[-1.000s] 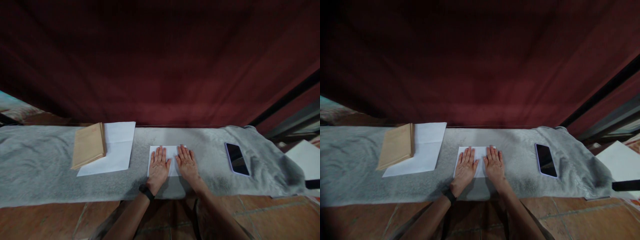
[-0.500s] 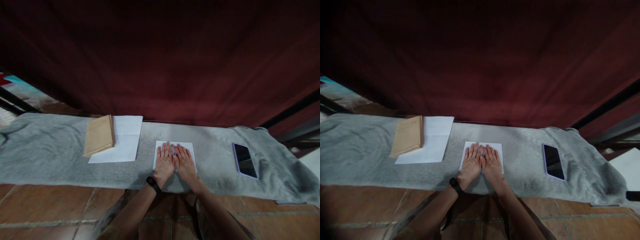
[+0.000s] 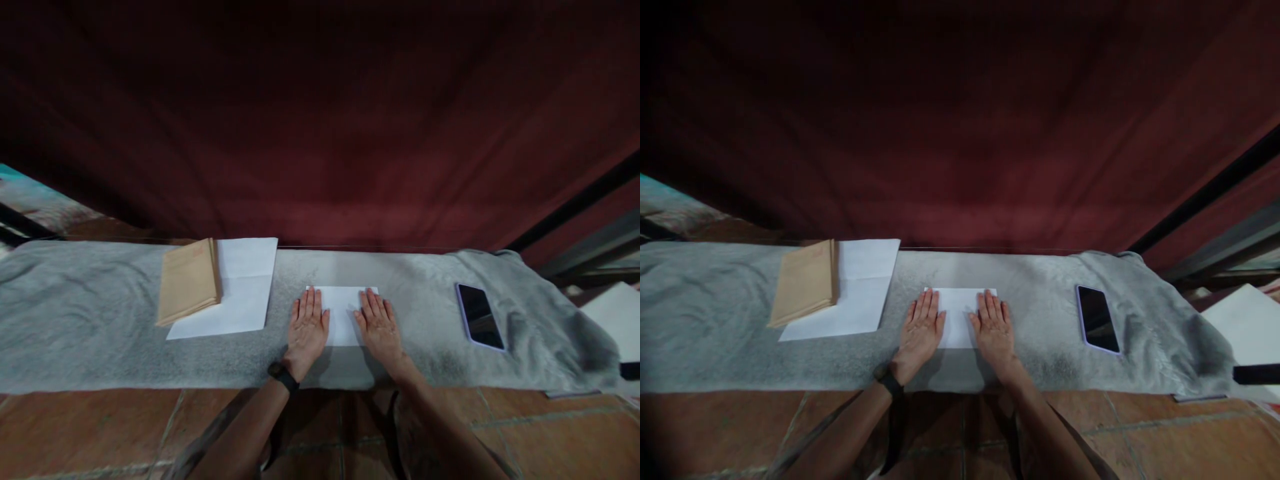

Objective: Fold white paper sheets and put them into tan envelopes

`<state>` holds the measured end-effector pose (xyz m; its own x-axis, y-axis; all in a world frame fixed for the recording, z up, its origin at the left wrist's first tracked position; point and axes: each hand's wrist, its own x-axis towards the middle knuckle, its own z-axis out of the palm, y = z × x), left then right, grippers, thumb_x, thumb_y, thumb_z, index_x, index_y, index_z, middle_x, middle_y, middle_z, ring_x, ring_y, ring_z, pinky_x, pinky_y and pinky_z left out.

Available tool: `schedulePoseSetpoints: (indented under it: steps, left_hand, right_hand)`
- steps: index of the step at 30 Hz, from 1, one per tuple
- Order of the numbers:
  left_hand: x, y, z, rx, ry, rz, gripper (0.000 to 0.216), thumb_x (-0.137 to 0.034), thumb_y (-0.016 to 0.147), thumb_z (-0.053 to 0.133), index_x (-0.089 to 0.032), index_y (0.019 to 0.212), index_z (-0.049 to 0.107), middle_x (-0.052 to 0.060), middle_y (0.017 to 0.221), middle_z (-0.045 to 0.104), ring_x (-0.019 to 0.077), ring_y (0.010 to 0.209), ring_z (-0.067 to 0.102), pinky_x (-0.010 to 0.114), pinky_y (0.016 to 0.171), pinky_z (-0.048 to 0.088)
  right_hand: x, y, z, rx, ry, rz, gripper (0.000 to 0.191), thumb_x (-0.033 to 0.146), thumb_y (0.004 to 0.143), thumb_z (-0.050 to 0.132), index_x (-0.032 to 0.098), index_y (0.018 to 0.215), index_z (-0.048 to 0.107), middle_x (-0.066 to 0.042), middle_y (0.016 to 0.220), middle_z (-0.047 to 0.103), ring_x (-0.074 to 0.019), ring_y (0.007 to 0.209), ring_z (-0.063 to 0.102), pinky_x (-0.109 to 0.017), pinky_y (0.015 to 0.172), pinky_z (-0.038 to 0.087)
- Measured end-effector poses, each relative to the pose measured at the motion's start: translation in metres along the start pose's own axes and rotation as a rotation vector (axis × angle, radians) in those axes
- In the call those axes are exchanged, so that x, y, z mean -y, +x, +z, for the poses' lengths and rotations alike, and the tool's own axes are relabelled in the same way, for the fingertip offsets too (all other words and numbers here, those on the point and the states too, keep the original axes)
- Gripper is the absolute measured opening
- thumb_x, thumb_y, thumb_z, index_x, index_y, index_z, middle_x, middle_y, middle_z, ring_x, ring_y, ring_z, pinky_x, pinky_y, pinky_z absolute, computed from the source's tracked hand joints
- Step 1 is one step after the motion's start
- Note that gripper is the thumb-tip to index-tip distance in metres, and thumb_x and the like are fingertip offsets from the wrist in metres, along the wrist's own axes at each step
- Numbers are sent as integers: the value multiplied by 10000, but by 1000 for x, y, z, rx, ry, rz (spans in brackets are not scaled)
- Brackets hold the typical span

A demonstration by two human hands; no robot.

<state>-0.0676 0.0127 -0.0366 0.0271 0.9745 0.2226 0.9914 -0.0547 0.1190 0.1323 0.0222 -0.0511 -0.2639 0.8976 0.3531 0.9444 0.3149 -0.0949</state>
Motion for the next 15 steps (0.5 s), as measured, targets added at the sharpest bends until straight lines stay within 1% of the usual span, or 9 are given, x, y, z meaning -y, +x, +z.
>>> schedulePoseSetpoints:
  steps: [4,8,11,13,15]
  left_hand:
    - [6,-4,-3,-11,25,-39,559,-311,1022,314,-86,1530,373,147,1586,388,246,1505,304,467,1242,234]
    - [6,1,-12,-17,42,-51,551,-300,1011,331,-42,1488,429,175,1564,417,297,1503,299,524,1253,173]
    - [-4,11,-16,-37,3,-8,552,-285,1009,321,-45,1497,416,168,1585,383,280,1520,259,510,1258,177]
    - [-15,18,-15,-30,-43,55,547,-283,1014,308,-88,1517,396,128,1606,361,248,1526,244,478,1256,207]
    - [-27,23,-10,3,-80,123,539,-267,1016,296,-116,1524,392,98,1613,359,232,1528,238,467,1257,214]
  right_hand:
    - [-8,-4,2,-44,-19,41,556,362,1073,295,79,1548,353,-179,1569,408,-303,1433,410,-502,1176,280]
    - [-9,-1,1,-67,-29,101,578,376,1069,279,42,1531,372,-211,1528,460,-333,1418,426,-539,1167,289]
    - [-2,10,-2,-40,-2,134,577,365,1070,253,41,1535,364,-202,1553,427,-323,1447,387,-532,1184,272]
    - [6,19,-4,5,47,115,563,342,1071,235,62,1545,352,-176,1581,392,-294,1475,347,-505,1195,272]
    - [16,27,-3,61,103,75,542,316,1072,221,98,1548,362,-146,1592,386,-258,1491,323,-475,1201,277]
